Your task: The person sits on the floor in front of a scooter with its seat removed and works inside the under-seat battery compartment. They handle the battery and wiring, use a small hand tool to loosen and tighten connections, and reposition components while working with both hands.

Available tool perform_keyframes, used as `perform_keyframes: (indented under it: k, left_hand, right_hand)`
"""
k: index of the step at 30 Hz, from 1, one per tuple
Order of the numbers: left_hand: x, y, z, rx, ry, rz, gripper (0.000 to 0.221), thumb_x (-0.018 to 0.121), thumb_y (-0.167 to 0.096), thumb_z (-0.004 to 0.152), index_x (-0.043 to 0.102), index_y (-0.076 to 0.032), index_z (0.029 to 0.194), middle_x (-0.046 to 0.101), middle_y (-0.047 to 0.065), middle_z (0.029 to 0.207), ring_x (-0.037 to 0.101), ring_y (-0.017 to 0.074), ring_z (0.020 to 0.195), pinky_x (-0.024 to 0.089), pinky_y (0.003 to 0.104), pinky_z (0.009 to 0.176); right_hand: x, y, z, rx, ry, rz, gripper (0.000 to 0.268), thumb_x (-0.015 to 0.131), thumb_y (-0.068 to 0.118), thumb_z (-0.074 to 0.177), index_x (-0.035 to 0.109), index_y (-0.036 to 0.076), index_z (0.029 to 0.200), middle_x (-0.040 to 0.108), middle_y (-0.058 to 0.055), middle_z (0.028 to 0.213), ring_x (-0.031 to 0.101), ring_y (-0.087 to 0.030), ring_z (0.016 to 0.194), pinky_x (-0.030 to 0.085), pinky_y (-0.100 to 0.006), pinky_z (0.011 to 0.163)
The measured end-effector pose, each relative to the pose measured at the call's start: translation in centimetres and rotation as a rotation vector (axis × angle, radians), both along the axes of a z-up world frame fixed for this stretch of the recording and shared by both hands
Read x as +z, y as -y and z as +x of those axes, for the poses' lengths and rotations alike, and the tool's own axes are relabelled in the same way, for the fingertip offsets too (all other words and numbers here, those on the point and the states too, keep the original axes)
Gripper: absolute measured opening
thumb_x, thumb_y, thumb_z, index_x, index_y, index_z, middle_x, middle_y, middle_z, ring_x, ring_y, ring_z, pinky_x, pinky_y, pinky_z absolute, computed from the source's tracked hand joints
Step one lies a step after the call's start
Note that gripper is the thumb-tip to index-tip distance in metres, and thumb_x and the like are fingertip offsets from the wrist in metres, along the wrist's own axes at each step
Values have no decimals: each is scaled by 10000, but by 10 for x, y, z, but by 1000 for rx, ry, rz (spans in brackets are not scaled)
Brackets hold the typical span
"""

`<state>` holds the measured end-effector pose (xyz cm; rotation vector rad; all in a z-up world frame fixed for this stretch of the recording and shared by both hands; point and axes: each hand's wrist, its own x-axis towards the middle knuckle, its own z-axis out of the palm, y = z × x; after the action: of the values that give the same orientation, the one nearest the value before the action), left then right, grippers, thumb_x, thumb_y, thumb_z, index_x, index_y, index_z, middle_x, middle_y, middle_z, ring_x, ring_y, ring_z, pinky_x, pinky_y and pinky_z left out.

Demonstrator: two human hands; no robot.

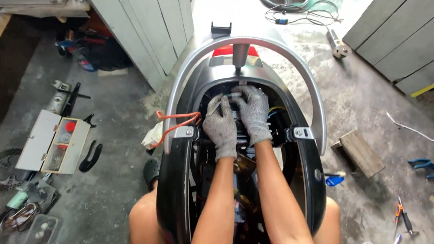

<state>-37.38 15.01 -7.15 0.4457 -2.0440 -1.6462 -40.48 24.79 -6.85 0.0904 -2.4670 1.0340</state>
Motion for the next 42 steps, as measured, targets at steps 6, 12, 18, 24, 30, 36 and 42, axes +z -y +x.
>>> perform_keyframes:
  k: [6,12,18,24,30,36,42]
  left_hand:
    - [-5,0,2,-1,-4,-53,269,669,-329,990,751,-102,1108,798,106,986,783,259,943,596,358,791]
    - [-5,0,1,-12,50,-107,284,653,-363,992,744,-123,1114,794,104,965,779,274,900,593,377,741]
    - [-10,-1,0,-7,62,-136,285,648,-370,992,740,-122,1101,792,110,943,778,286,882,592,392,734]
    - [-14,0,-2,-6,68,-195,273,656,-368,984,744,-136,1099,785,117,952,766,312,882,588,419,738]
    - [-11,0,1,-14,56,-224,242,658,-332,973,738,-133,1083,778,117,962,766,320,892,589,435,750]
    - [-17,1,0,-3,56,-199,234,656,-320,976,727,-128,1091,777,120,964,762,321,898,585,434,743]
    - [-18,-1,0,-3,14,-152,228,653,-310,996,714,-111,1090,776,120,954,765,304,884,581,417,736]
  right_hand:
    - [4,2,8,-13,56,48,222,770,225,813,784,168,1027,746,-56,1057,660,-301,1041,482,-449,938]
    - [5,3,10,-12,62,54,226,775,225,811,788,171,1030,743,-50,1070,652,-290,1064,458,-447,950]
    - [6,2,13,-7,61,32,221,776,216,805,792,171,1022,747,-41,1075,660,-275,1060,460,-440,956]
    - [-1,1,8,13,35,32,211,782,218,803,788,161,1006,749,-41,1062,673,-280,1042,476,-438,950]
    - [-2,0,8,37,50,74,222,802,203,779,781,144,992,738,-53,1028,676,-289,1008,511,-431,913]
    - [2,2,10,33,79,45,249,812,189,770,778,135,1011,735,-64,1028,680,-289,1006,525,-424,910]
    - [-3,0,9,35,62,3,274,790,140,786,767,120,1058,735,-84,1093,672,-307,1055,520,-427,937]
